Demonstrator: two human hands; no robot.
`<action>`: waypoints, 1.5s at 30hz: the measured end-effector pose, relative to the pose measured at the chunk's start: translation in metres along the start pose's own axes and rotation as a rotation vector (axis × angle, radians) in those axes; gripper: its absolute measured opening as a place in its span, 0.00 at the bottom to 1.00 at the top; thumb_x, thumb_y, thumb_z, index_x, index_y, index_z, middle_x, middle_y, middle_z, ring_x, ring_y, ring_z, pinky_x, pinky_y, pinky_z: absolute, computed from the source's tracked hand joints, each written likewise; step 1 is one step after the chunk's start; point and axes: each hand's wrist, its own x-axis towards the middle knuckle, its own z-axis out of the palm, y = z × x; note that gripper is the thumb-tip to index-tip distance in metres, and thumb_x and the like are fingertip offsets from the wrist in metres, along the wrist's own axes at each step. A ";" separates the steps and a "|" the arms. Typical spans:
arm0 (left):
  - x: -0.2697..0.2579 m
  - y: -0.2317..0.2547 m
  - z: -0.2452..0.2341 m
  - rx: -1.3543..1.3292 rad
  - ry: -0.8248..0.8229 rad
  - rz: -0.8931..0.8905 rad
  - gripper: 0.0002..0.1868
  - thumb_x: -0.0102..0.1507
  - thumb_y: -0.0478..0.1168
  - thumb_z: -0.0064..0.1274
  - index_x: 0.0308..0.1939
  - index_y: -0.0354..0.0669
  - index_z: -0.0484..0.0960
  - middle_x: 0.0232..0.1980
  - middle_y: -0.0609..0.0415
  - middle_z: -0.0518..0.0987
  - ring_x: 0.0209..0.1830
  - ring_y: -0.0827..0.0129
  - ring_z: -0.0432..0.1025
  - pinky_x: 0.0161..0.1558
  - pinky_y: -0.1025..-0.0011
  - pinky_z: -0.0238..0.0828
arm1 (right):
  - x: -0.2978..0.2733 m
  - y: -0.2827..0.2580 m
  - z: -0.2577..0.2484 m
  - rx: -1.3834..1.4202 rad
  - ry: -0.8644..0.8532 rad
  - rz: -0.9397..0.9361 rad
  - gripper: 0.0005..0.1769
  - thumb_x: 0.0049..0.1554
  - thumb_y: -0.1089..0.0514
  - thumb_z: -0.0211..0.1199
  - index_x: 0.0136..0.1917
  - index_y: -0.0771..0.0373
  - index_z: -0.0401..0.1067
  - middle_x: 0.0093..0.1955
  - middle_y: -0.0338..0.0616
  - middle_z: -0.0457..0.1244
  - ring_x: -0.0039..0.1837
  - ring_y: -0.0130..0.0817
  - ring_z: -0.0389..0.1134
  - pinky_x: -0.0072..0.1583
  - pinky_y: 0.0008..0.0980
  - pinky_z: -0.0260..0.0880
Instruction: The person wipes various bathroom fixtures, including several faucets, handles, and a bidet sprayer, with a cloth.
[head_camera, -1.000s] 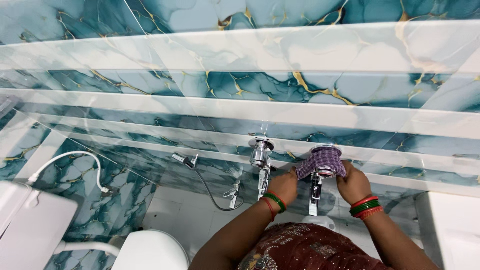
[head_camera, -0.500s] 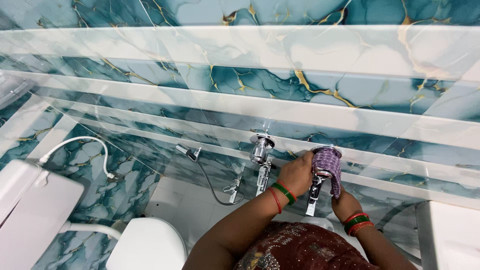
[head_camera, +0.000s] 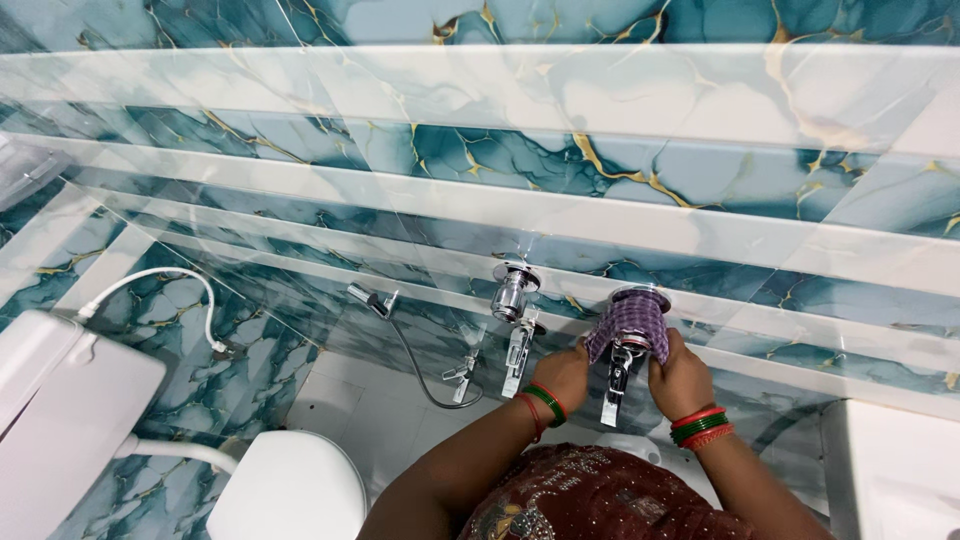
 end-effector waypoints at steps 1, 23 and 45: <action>-0.001 0.005 -0.009 -0.025 0.063 0.001 0.27 0.58 0.31 0.49 0.61 0.26 0.70 0.49 0.32 0.80 0.44 0.41 0.78 0.43 0.51 0.76 | 0.002 0.010 0.010 -0.038 -0.016 -0.025 0.25 0.53 0.60 0.59 0.63 0.68 0.63 0.40 0.64 0.68 0.43 0.64 0.70 0.46 0.58 0.70; 0.002 0.010 0.001 0.059 -0.084 0.007 0.32 0.62 0.31 0.44 0.70 0.23 0.60 0.46 0.34 0.81 0.43 0.45 0.79 0.44 0.53 0.77 | -0.010 -0.010 -0.020 -0.043 0.045 -0.052 0.17 0.55 0.61 0.61 0.57 0.61 0.64 0.41 0.60 0.69 0.44 0.62 0.71 0.47 0.57 0.69; 0.031 -0.020 -0.007 -0.160 0.239 0.447 0.44 0.61 0.27 0.46 0.81 0.46 0.48 0.55 0.36 0.74 0.42 0.43 0.75 0.42 0.51 0.75 | -0.030 0.046 0.036 -0.135 -0.128 0.278 0.22 0.59 0.56 0.55 0.66 0.57 0.63 0.45 0.62 0.70 0.45 0.63 0.71 0.50 0.58 0.72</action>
